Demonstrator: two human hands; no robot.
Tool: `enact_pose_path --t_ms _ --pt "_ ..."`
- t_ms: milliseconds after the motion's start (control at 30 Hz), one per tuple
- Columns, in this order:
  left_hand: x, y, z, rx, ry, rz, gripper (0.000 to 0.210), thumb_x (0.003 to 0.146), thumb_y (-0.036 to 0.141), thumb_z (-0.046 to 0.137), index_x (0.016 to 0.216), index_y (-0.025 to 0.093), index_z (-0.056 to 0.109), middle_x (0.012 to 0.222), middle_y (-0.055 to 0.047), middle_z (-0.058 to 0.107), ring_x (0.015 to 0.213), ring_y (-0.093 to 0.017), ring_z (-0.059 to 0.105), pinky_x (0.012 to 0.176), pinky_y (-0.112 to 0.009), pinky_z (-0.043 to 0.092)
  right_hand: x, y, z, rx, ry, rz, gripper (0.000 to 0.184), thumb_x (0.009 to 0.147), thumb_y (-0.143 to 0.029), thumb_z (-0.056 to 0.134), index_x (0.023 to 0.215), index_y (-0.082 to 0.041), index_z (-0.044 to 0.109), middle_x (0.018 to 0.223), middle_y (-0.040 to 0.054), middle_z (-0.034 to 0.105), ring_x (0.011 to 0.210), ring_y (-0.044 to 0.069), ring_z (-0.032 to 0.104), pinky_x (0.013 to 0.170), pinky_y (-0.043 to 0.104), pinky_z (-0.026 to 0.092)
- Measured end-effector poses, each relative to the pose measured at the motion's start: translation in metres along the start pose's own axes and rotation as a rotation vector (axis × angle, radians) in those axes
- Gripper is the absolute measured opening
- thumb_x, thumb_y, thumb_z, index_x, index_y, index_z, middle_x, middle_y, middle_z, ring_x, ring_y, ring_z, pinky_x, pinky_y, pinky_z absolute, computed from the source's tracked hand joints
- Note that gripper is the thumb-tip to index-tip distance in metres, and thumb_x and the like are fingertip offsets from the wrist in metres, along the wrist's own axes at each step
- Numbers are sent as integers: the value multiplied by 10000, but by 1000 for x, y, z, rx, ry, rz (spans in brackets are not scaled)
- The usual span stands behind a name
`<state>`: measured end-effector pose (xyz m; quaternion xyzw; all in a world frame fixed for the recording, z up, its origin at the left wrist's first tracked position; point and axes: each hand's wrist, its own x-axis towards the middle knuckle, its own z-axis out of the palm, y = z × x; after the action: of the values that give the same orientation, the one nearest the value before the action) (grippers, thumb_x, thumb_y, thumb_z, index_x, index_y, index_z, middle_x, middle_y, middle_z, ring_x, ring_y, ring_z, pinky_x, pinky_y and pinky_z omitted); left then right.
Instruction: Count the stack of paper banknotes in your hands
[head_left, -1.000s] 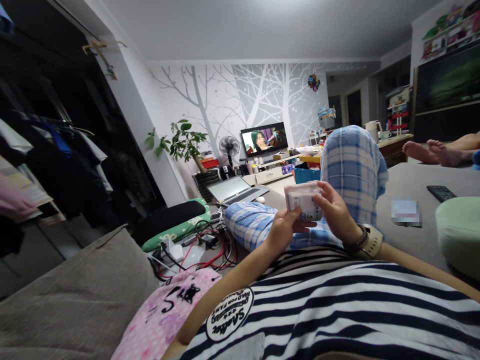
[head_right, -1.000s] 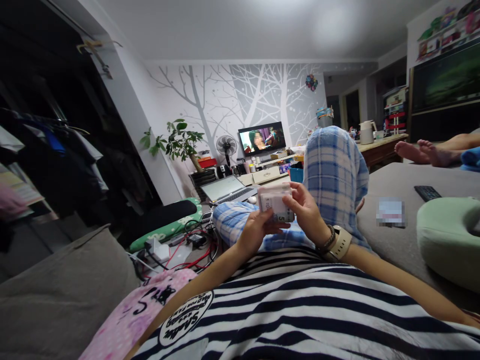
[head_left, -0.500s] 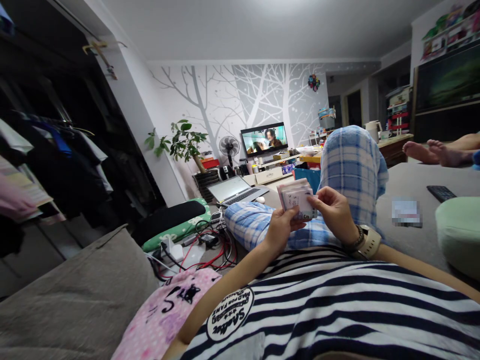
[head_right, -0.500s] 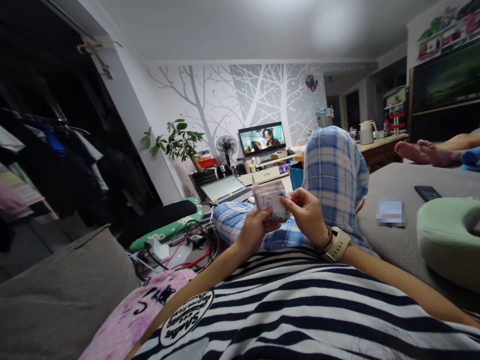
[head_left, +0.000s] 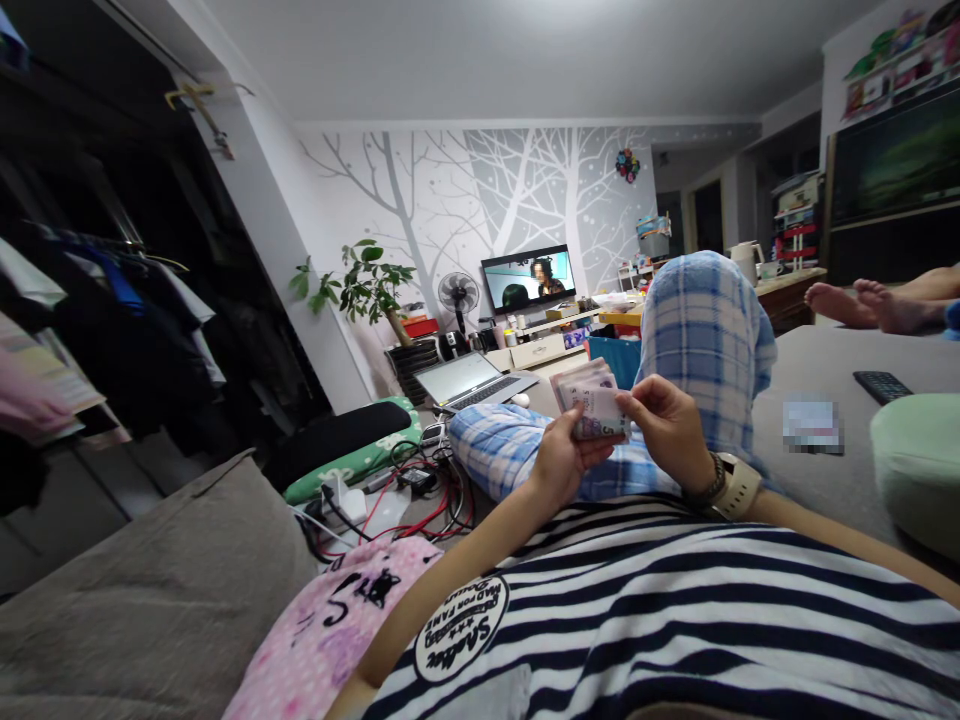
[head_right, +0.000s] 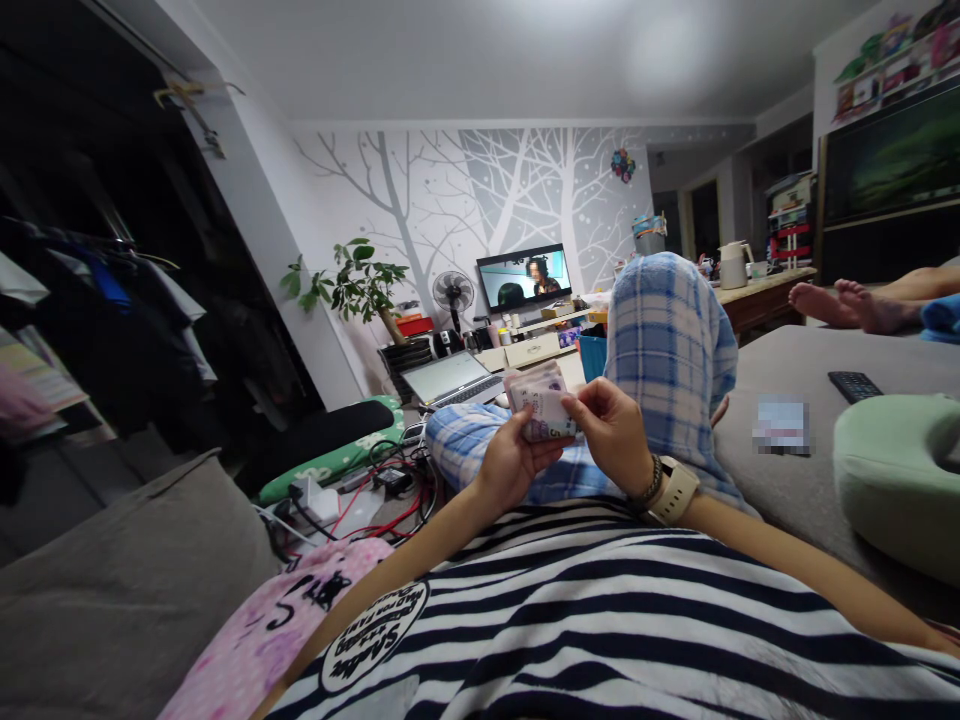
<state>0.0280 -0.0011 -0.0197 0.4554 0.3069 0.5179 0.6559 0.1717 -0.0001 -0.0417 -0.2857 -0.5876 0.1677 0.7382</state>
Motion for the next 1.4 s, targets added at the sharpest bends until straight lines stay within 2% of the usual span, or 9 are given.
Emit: enact_pose_path --t_ms 167,467,667,833,967,1033,1133,1267,1400 --pt "2 0 -1 -55 33 10 342 903 330 442 1063 91 627 783 -91 715 656 -185 693 577 -251 520 -4 0 -1 -137 20 -97 241 825 -399 664 725 -203 564 618 -29 527 571 122 450 551 263 381" --pt "3 -2 -2 -61 6 40 324 895 304 443 1033 105 658 769 -78 717 668 -198 695 581 -250 505 -11 -11 -1 -213 -82 -294 145 889 -299 580 791 -200 618 684 -10 604 637 134 522 613 264 419" --pt "8 -5 -6 -54 26 47 332 868 349 508 1005 96 672 800 -99 723 677 -212 684 605 -285 508 -11 -10 -4 -176 -112 -290 171 911 -305 550 797 -202 625 678 -9 603 626 133 524 602 265 413" --pt "12 -9 -2 -179 -32 164 305 796 334 601 945 84 690 821 -105 732 791 -238 690 772 -347 527 -11 -11 -6 -96 -261 -260 313 967 -326 425 760 -197 620 652 4 611 592 131 524 581 267 417" --pt "14 -11 -2 -129 -32 256 332 723 382 690 878 89 710 808 -102 737 857 -264 690 818 -364 521 -7 -9 -5 -238 -111 -181 185 889 -367 570 960 -199 605 753 17 636 652 154 560 631 294 457" --pt "16 -12 -7 -51 3 320 350 712 420 700 862 104 720 793 -90 737 844 -259 689 811 -364 522 -5 -7 -2 -342 -63 -147 393 819 -387 651 1147 -193 555 955 70 653 768 190 592 706 338 491" --pt "22 -13 -16 123 30 421 391 738 488 665 853 119 728 799 -85 734 800 -249 683 784 -363 520 -3 -3 3 -416 -200 -114 629 801 -417 647 1345 -177 444 1230 155 583 1010 265 598 869 430 500" --pt "25 -12 -25 468 51 545 421 810 534 570 807 143 728 798 -88 724 775 -241 659 774 -354 504 -6 4 7 -474 -389 -73 811 806 -454 612 1464 -103 292 1445 228 422 1300 337 454 1068 498 383" --pt "21 -13 -25 671 46 595 412 864 498 494 779 167 722 754 -83 713 746 -235 647 756 -345 497 -11 12 9 -605 -453 -55 944 807 -502 590 1509 -45 155 1519 270 289 1407 377 298 1111 535 320"
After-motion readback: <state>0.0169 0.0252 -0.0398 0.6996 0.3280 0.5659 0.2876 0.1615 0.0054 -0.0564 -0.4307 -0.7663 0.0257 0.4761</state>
